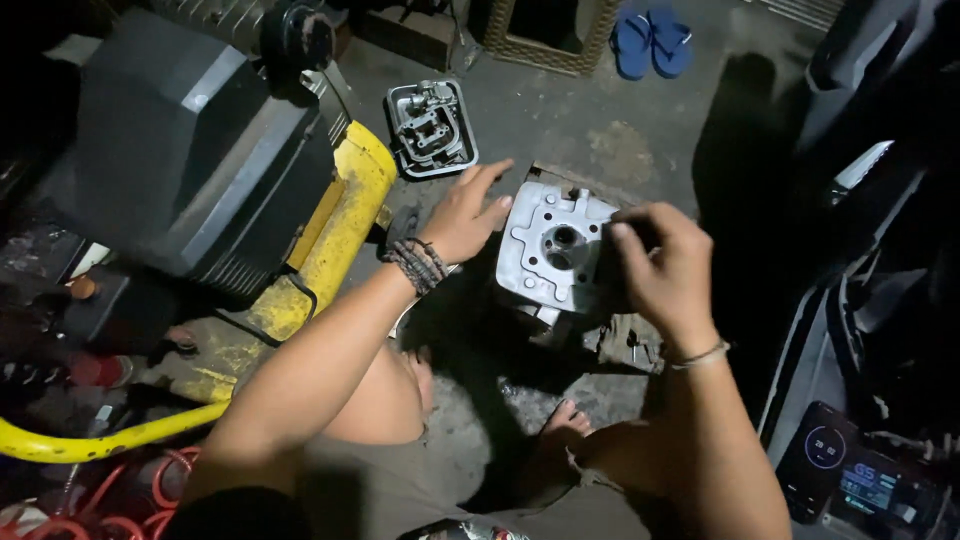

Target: Cleaning and inspecting a motorcycle engine cylinder head using a cloth and fingers

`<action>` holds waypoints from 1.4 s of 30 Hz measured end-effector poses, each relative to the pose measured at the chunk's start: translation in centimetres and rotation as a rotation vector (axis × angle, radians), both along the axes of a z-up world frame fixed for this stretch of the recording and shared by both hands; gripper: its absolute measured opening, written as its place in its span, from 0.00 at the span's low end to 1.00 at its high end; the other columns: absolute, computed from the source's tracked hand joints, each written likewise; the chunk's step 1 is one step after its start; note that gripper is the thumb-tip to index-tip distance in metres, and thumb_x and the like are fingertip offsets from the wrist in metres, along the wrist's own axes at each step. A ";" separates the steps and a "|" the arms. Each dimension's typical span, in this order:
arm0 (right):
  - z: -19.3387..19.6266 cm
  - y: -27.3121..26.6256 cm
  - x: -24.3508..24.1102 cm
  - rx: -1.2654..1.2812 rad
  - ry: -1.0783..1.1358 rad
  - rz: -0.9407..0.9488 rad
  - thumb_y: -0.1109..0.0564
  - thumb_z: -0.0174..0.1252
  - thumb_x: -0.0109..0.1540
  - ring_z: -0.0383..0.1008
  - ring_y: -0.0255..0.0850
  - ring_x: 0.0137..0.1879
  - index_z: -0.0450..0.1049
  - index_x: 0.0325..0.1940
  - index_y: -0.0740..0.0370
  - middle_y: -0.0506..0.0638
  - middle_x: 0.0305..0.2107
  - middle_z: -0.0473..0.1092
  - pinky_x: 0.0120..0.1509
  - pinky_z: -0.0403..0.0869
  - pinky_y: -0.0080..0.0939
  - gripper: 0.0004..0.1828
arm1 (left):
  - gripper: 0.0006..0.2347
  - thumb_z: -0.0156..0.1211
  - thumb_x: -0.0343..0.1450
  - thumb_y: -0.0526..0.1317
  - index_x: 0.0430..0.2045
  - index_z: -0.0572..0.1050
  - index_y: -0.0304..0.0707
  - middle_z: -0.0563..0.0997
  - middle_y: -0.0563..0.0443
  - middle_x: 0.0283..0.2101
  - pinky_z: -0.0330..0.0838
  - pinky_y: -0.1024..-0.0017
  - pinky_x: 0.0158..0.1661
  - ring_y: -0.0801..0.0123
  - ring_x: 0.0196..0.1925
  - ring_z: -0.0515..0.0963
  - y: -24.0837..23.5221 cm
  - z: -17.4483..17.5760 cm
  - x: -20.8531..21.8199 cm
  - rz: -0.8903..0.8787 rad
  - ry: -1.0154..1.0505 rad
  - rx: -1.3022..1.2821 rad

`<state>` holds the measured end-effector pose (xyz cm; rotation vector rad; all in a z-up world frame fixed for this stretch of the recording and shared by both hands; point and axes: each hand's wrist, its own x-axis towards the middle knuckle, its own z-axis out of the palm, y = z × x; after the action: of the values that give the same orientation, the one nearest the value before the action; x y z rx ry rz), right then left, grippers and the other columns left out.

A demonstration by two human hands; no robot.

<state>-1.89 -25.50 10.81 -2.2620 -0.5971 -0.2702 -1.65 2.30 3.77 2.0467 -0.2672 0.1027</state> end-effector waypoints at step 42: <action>-2.8 -9.1 -0.6 0.274 0.640 0.321 0.61 0.67 0.59 0.76 0.42 0.46 0.81 0.52 0.64 0.55 0.40 0.80 0.53 0.74 0.49 0.17 | 0.03 0.61 0.75 0.43 0.38 0.76 0.50 0.71 0.57 0.62 0.48 0.40 0.70 0.56 0.69 0.68 -13.6 6.7 -2.2 -0.059 -0.682 0.067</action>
<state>-2.48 -34.62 8.00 -1.8076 -0.5235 0.4881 -3.83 -11.33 10.47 2.0080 -0.7568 0.7679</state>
